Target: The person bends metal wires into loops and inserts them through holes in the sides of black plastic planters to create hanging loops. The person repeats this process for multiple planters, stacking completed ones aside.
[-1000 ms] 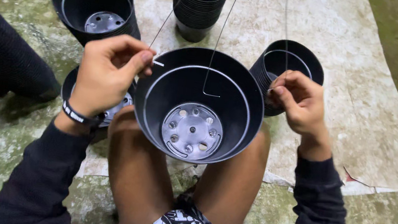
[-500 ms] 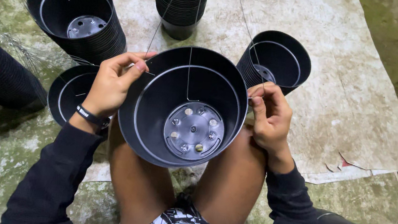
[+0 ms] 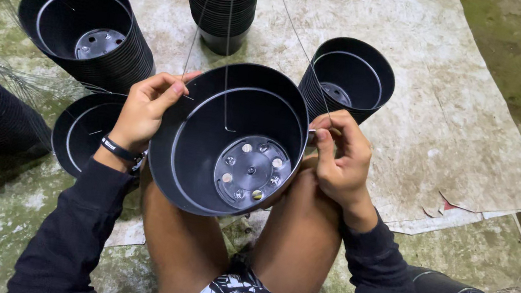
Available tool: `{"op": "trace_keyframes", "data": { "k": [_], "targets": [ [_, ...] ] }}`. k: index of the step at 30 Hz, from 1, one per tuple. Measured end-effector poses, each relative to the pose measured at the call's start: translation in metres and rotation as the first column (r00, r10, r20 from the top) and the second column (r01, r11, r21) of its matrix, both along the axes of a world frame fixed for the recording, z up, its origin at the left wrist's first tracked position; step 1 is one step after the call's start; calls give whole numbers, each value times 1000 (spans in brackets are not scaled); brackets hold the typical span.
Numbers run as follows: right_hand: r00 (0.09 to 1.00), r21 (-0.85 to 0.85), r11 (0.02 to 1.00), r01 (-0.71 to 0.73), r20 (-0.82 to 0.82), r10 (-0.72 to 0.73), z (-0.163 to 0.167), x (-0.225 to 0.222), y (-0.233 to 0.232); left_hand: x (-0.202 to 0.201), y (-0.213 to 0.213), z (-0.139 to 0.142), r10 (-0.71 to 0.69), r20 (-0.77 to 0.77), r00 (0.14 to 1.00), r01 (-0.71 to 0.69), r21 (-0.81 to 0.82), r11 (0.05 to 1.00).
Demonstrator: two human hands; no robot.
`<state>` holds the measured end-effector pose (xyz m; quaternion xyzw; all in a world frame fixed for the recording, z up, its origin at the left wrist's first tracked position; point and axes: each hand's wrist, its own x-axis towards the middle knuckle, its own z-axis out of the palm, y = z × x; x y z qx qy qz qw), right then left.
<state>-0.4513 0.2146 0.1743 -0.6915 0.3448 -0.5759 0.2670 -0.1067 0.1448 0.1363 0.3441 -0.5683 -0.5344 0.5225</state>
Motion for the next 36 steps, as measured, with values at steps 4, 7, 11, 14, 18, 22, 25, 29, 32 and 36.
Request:
{"op": "trace_keyframes", "data": {
  "k": [4,7,11,14,18,22,25,29,32,36],
  "targets": [
    [998,29,999,-43,47,42,5,3,-5,7,6,8,20,12,1000,-20,-22,1000],
    [996,57,997,-58,66,54,6,1,-4,5,12,8,50,31,998,-49,-38,998],
    [995,68,994,-85,57,82,7,3,0,6,16,2,43,-10,999,-43,-7,999],
    [998,11,998,-56,12,56,12,5,3,5,7,-5,38,-9,999,-38,6,999],
    [987,-89,994,59,-146,-72,20,3,7,1,-11,-18,28,36,999,-27,-27,999],
    [987,-101,993,63,-139,-76,26,6,5,-1,-20,-24,23,27,999,-23,-34,999],
    [987,-109,992,69,-139,-84,28,9,5,-2,-16,-22,43,9,999,-43,-43,998],
    [981,-176,981,82,-157,-110,30,10,4,-6,-6,-13,106,13,994,-105,-62,993],
    [984,-198,978,64,-151,-95,30,10,2,-12,6,-4,154,9,988,-153,-76,985],
    [982,-122,989,84,-157,-103,27,8,-1,-23,25,10,251,-29,967,-253,-82,964]
  ]
}}
